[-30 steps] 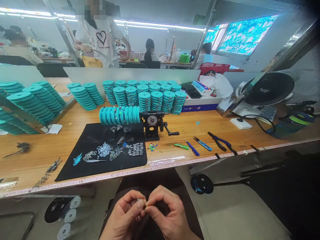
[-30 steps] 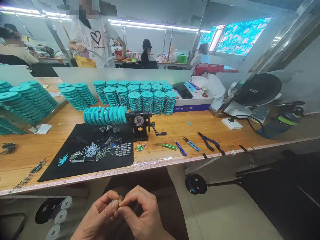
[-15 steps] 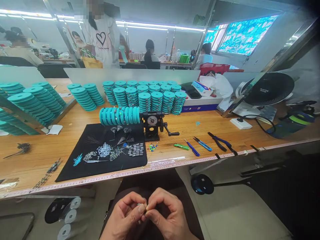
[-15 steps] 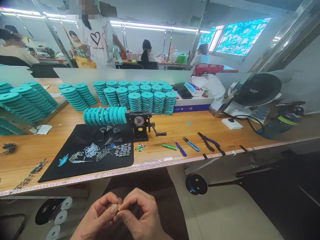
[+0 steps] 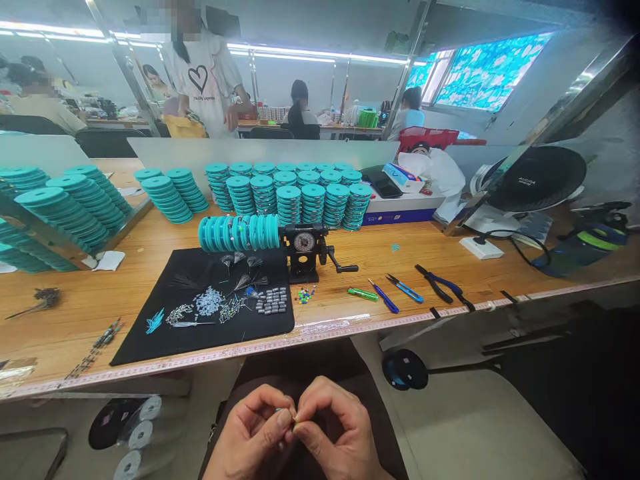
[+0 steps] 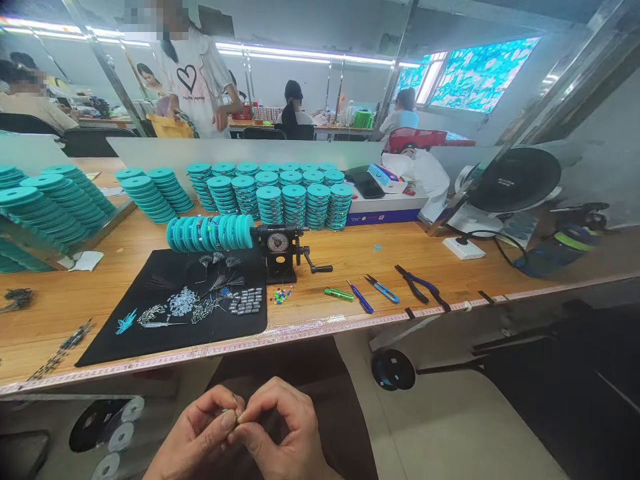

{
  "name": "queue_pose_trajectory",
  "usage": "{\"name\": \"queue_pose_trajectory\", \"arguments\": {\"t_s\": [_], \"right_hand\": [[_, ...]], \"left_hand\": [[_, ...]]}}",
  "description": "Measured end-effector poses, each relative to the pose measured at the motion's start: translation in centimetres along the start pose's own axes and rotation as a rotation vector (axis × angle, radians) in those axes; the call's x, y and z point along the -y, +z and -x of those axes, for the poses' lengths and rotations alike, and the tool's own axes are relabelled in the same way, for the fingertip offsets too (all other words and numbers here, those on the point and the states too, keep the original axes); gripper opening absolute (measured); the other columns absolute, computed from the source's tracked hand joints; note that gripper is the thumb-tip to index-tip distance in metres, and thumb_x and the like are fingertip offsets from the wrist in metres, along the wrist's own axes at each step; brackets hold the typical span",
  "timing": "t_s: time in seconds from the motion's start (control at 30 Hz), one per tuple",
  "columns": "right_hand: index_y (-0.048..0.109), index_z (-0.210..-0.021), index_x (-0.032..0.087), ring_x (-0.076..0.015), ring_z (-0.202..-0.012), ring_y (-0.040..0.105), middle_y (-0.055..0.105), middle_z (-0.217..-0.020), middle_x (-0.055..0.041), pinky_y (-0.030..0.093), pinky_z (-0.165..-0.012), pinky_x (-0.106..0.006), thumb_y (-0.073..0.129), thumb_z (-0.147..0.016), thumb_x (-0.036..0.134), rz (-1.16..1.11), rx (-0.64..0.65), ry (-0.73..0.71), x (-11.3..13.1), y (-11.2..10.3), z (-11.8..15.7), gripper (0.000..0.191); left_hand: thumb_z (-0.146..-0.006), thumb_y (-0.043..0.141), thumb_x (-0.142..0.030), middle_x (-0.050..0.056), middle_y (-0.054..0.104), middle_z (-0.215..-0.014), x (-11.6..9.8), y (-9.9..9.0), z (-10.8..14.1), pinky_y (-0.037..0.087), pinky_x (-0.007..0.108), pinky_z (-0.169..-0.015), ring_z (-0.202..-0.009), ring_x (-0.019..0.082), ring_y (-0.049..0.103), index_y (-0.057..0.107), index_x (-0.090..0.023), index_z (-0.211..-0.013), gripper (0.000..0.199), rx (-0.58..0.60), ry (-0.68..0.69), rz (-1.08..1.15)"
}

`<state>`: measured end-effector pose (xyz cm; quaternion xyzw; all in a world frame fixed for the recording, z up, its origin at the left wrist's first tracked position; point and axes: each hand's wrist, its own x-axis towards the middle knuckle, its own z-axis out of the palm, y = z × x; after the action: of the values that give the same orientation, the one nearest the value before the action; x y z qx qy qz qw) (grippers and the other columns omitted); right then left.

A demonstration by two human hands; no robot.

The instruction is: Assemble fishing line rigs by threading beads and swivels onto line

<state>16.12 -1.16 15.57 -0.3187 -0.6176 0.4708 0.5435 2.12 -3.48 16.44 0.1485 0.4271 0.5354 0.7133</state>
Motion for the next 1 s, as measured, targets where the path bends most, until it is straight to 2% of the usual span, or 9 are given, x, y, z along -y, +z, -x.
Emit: {"name": "queue_pose_trajectory", "arguments": {"t_s": [0.27, 0.37, 0.47, 0.53, 0.67, 0.77, 0.87, 0.93, 1.0], "right_hand": [[0.066, -0.077, 0.019, -0.0165, -0.063, 0.059, 0.063, -0.068, -0.0032, 0.047, -0.059, -0.027, 0.069, -0.085, 0.032, 0.005, 0.011, -0.014, 0.1, 0.2, 0.2, 0.016], [0.064, -0.077, 0.019, -0.0160, -0.065, 0.058, 0.062, -0.071, -0.0021, 0.046, -0.061, -0.027, 0.066, -0.087, 0.028, 0.060, 0.012, 0.025, -0.3, -0.7, -0.5, 0.013], [0.062, -0.081, 0.020, -0.0169, -0.073, 0.060, 0.063, -0.077, -0.0020, 0.047, -0.069, -0.028, 0.060, -0.091, 0.022, 0.317, -0.038, 0.054, -1.9, -2.6, -2.5, 0.010], [0.062, -0.087, 0.020, -0.0188, -0.081, 0.060, 0.065, -0.084, -0.0037, 0.047, -0.074, -0.030, 0.056, -0.093, 0.018, 0.543, -0.051, 0.023, -3.7, -3.9, -4.4, 0.008], [0.064, -0.087, 0.019, -0.0229, -0.086, 0.059, 0.064, -0.086, -0.0058, 0.045, -0.078, -0.035, 0.056, -0.089, 0.010, 0.683, -0.016, -0.005, -7.4, -5.7, -7.9, 0.012], [0.064, -0.083, 0.019, -0.0248, -0.086, 0.056, 0.062, -0.084, -0.0068, 0.044, -0.081, -0.038, 0.058, -0.087, 0.009, 0.726, -0.003, -0.016, -8.8, -6.0, -9.3, 0.012], [0.065, -0.086, 0.018, -0.0272, -0.092, 0.054, 0.059, -0.090, -0.0091, 0.041, -0.087, -0.042, 0.057, -0.087, 0.011, 0.722, -0.016, -0.014, -8.0, -5.6, -9.3, 0.011], [0.064, -0.092, 0.018, -0.0274, -0.099, 0.053, 0.059, -0.097, -0.0104, 0.040, -0.091, -0.042, 0.054, -0.090, 0.014, 0.703, -0.025, -0.019, -6.2, -4.8, -8.4, 0.012], [0.064, -0.098, 0.019, -0.0243, -0.100, 0.055, 0.061, -0.101, -0.0090, 0.042, -0.091, -0.037, 0.048, -0.095, 0.018, 0.595, 0.012, 0.004, -4.1, -3.5, -6.8, 0.016]], "left_hand": [[-0.050, 0.093, -0.033, -0.001, 0.066, -0.060, 0.0, 0.2, 0.1, 0.040, 0.017, -0.050, -0.048, 0.006, 0.050, 0.070, -0.015, -0.061, 0.031, -0.035, 0.013, -0.016], [-0.051, 0.093, -0.033, -0.002, 0.063, -0.056, -0.2, 0.0, -0.1, 0.041, 0.014, -0.052, -0.051, 0.006, 0.051, 0.072, -0.017, -0.065, 0.030, -0.114, 0.051, -0.029], [-0.051, 0.092, -0.034, -0.003, 0.062, -0.057, -0.5, -0.2, -0.3, 0.042, 0.013, -0.053, -0.054, 0.006, 0.052, 0.072, -0.017, -0.066, 0.030, -0.201, 0.116, -0.074], [-0.050, 0.092, -0.036, -0.002, 0.063, -0.060, -0.7, -0.3, -0.3, 0.044, 0.013, -0.054, -0.055, 0.007, 0.053, 0.073, -0.017, -0.066, 0.031, -0.226, 0.166, -0.132], [-0.050, 0.091, -0.042, 0.001, 0.069, -0.065, -0.4, -0.3, -0.2, 0.047, 0.017, -0.053, -0.054, 0.011, 0.057, 0.074, -0.019, -0.062, 0.031, -0.257, 0.286, -0.333], [-0.055, 0.088, -0.038, 0.005, 0.073, -0.066, 0.1, -0.4, 0.0, 0.052, 0.023, -0.055, -0.058, 0.018, 0.064, 0.075, -0.021, -0.059, 0.022, -0.232, 0.444, -0.511], [-0.062, 0.084, -0.017, 0.005, 0.075, -0.065, 0.3, -0.9, -0.2, 0.055, 0.026, -0.064, -0.063, 0.022, 0.068, 0.077, -0.024, -0.062, 0.010, -0.195, 0.710, -0.699], [-0.065, 0.077, -0.004, 0.004, 0.077, -0.068, -0.1, -1.4, -0.5, 0.056, 0.027, -0.066, -0.063, 0.022, 0.070, 0.079, -0.025, -0.072, 0.022, -0.058, 0.924, -0.843], [-0.068, 0.071, 0.002, 0.003, 0.078, -0.075, -0.8, -1.8, -0.9, 0.056, 0.028, -0.069, -0.071, 0.022, 0.071, 0.079, -0.025, -0.086, 0.032, 0.142, 1.116, -1.005]]}}
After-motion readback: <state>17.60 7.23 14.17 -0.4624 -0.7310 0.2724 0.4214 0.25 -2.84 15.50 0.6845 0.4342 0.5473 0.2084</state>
